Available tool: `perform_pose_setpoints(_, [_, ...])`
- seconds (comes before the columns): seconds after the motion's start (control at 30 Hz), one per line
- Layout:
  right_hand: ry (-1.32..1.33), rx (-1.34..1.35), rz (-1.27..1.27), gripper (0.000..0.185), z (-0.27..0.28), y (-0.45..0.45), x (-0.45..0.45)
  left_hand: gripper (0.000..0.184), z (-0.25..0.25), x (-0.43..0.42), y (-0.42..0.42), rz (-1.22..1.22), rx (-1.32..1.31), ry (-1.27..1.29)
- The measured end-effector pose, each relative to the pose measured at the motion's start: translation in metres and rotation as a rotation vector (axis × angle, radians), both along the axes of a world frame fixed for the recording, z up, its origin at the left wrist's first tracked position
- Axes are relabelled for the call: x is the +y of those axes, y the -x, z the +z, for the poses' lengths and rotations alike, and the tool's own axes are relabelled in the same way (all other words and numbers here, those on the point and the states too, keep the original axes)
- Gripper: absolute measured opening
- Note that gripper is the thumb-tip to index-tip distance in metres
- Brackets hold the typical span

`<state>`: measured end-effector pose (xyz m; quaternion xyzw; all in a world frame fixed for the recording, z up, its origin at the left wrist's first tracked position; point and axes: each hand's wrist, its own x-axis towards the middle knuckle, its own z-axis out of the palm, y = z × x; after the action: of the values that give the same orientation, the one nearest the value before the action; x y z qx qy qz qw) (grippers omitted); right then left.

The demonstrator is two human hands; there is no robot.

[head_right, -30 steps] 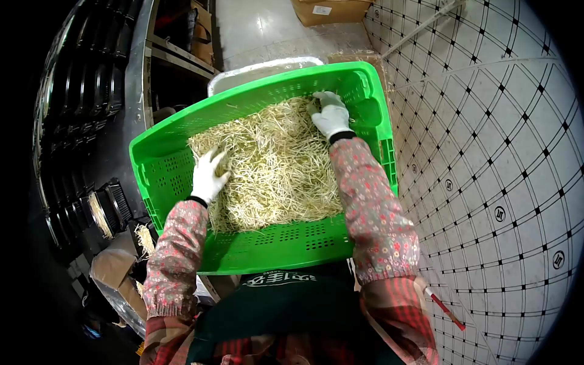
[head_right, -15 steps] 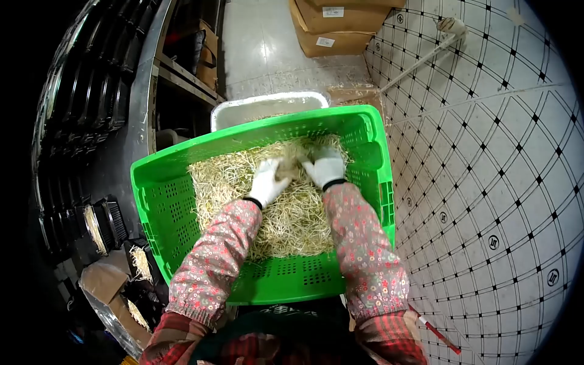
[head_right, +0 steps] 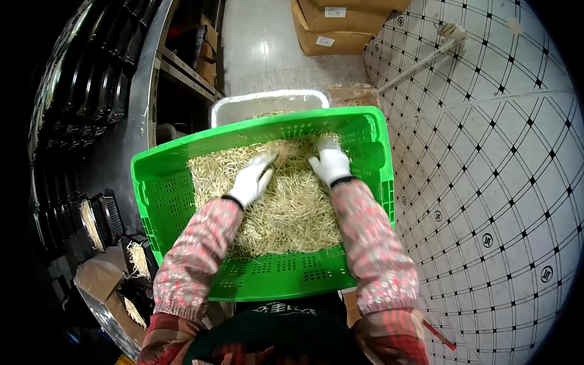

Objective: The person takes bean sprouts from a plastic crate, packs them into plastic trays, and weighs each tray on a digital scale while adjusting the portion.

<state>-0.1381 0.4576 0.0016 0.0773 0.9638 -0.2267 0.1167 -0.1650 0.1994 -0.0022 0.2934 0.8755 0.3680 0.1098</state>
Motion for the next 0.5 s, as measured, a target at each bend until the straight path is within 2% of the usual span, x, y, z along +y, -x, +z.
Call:
perform_pose_setpoints(0.03, [-0.118, 0.187, 0.040, 0.051, -0.026, 0.006, -0.005, 0.050, -0.008, 0.012, 0.006, -0.009, 0.046, 0.121])
perform_pose_setpoints(0.1, [-0.155, -0.020, -0.033, 0.059, -0.034, -0.017, -0.037, 0.051, -0.035, 0.024, -0.014, 0.036, -0.123, 0.144])
perform_pose_setpoints(0.13, [-0.130, -0.214, 0.067, 0.062, -0.010, -0.032, -0.053, 0.052, -0.020, 0.026, -0.027, -0.101, -0.463, 0.467])
perform_pose_setpoints(0.17, [-0.109, -0.396, 0.166, 0.064, 0.018, -0.049, -0.065, 0.051, -0.023, 0.015, -0.058, -0.112, -0.201, 0.422])
perform_pose_setpoints(0.2, [-0.154, -0.308, 0.296, 0.064, 0.019, -0.087, -0.072, 0.052, -0.029, 0.000, -0.092, -0.109, -0.035, 0.376])
perform_pose_setpoints(0.23, [-0.196, -0.228, 0.424, 0.064, 0.020, -0.124, -0.077, 0.050, -0.009, -0.018, -0.116, -0.167, -0.041, 0.379])
perform_pose_setpoints(0.33, [0.040, -0.497, 0.621, 0.068, 0.078, -0.142, -0.068, 0.062, 0.049, -0.062, -0.148, -0.305, -0.176, 0.398])
perform_pose_setpoints(0.37, [0.046, -0.506, 0.616, 0.068, 0.072, -0.136, -0.057, 0.066, 0.062, -0.069, -0.149, -0.346, -0.229, 0.435])
perform_pose_setpoints(0.43, [0.319, -0.339, 0.453, 0.078, 0.052, -0.119, -0.031, 0.076, 0.086, -0.059, -0.115, -0.153, -0.707, 0.471])
perform_pose_setpoints(0.5, [0.016, -0.246, 0.280, 0.089, 0.057, -0.092, -0.025, 0.103, 0.061, -0.055, -0.104, -0.196, -0.342, 0.365])
